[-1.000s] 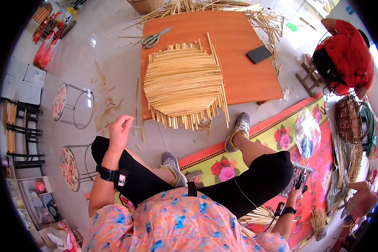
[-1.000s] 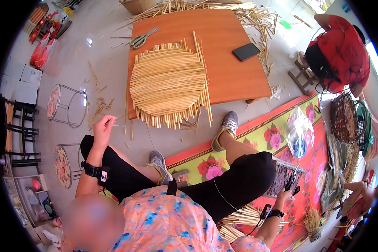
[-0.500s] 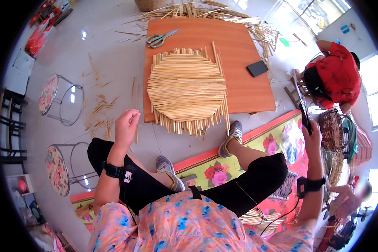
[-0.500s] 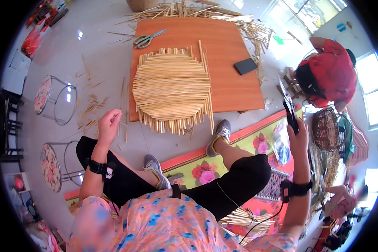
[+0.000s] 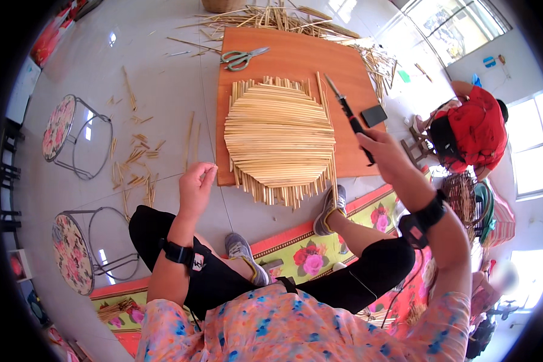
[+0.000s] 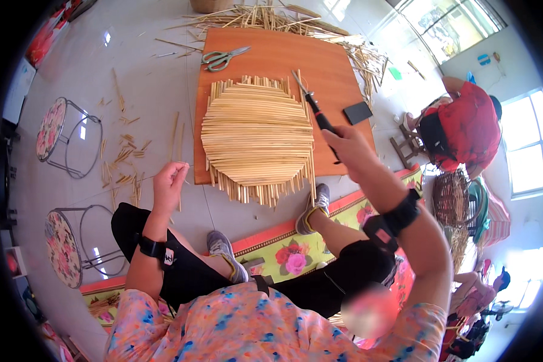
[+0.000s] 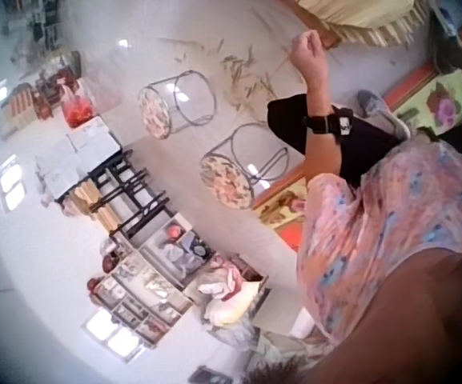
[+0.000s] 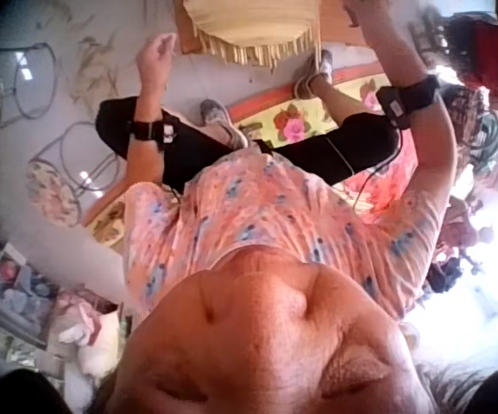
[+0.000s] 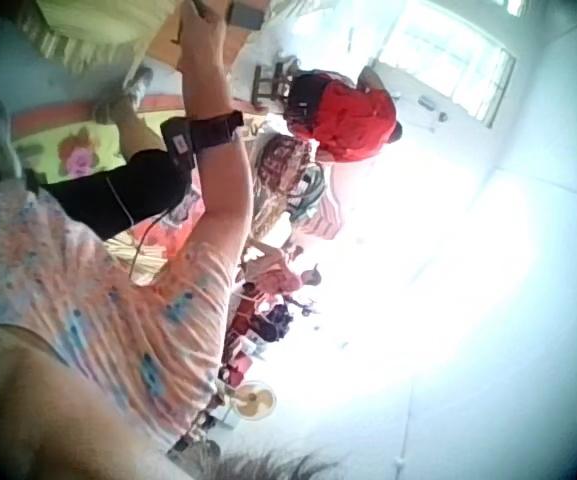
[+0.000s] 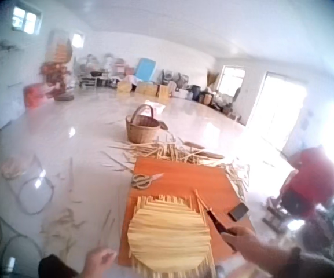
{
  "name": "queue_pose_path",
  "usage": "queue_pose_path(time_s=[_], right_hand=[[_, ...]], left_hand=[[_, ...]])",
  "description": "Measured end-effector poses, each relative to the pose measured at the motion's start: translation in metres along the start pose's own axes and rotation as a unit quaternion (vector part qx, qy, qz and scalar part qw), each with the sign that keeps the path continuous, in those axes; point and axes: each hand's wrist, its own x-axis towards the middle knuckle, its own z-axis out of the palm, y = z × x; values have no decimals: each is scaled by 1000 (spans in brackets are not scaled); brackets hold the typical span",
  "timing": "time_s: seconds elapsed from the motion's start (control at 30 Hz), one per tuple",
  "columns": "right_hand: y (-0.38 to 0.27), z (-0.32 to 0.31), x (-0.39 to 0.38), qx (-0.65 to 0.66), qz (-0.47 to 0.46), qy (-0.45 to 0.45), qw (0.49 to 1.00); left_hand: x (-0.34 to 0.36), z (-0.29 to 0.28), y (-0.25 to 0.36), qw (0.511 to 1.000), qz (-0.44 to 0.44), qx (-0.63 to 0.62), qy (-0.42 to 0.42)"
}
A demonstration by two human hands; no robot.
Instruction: The person constructs a straw mat by hand by threading long pieces of straw together with string, occasionally using shears to trim the edges and pliers to pull the thread tight.
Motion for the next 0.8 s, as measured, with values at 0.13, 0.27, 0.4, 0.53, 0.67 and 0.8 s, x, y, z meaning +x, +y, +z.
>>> queue_pose_path(time_s=[0.13,0.27,0.4,0.53,0.67,0.8], right_hand=[[36,53,76,-57,26,46,997],[64,106,133,-312,-21,196,929],[76,160,162,-318,7,241,917],[53,184,160,-309,104,196,925],[56,191,170,-314,103,209,920],[52,194,175,-302,111,188,928]], left_hand=[[2,-1,9,1000,9,-4,12],[6,-2,16,1000,12,-20,17],[8,-4,13,999,27,5,20],[11,-4,10,1000,16,21,6],[15,-1,11,999,27,26,3],[17,1,12,999,41,28,4]])
